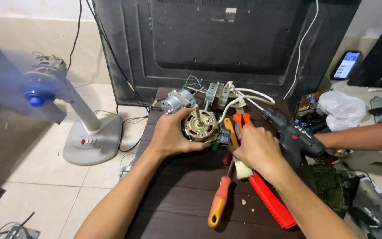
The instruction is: Disassembling and cleaning the internal components of electric fan motors using a screwdriver, pliers, and a brush.
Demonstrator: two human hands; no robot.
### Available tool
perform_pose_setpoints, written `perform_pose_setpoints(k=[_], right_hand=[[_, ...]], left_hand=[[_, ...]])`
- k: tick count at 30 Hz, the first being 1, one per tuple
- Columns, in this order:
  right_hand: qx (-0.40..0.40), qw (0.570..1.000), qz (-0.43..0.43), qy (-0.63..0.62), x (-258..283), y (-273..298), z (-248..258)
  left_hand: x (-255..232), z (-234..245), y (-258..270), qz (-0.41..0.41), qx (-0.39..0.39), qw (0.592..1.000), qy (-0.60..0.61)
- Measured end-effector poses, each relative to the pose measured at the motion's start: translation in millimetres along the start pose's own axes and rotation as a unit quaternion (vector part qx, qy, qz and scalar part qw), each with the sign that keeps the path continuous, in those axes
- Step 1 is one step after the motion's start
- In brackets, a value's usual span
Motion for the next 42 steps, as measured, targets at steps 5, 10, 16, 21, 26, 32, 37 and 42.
perform_pose_setpoints(k=[5,10,16,21,26,32,37,42], right_hand=[[0.005,1.000,0.010,0.011,27,22,9],[0.020,1.000,0.006,0.000,14,16,12],[0.048,0.998,-0.035,-0.022,-23,50,86],[-0.002,0.853,0.273,-0.444,30,86,122],[-0.101,0.889,0.375,-0.242,63,73,101],[-0.160,0.840,0.473,-0.212,77,86,97],[-0.312,0.832,0.458,-0.013,82,86,101],[-0.267,0.852,0.449,0.007,73,67,88]], left_hand=[[3,1,1,0.009,0.019,0.999,-0.038],[6,-3,-2,0.000,0.035,0.994,-0.100],[-12,6,5,-0.117,-0.038,0.984,-0.126],[-12,4,4,-0.109,-0.025,0.985,-0.128],[-18,6,5,-0.123,-0.028,0.984,-0.127],[6,-7,0,-0.066,0.004,0.990,-0.121],[1,-4,-3,-0.040,0.035,0.994,-0.094],[7,-8,0,-0.010,0.036,0.995,-0.088]])
Point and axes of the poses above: each hand's wrist, its own y-axis away from the middle knuckle, its own z-axis out of the back of the hand, x = y × z, the point moved 6 cm from there along -y, towards the middle knuckle, and after that the axes turned 8 degrees about -y, right-handed, at the moved point
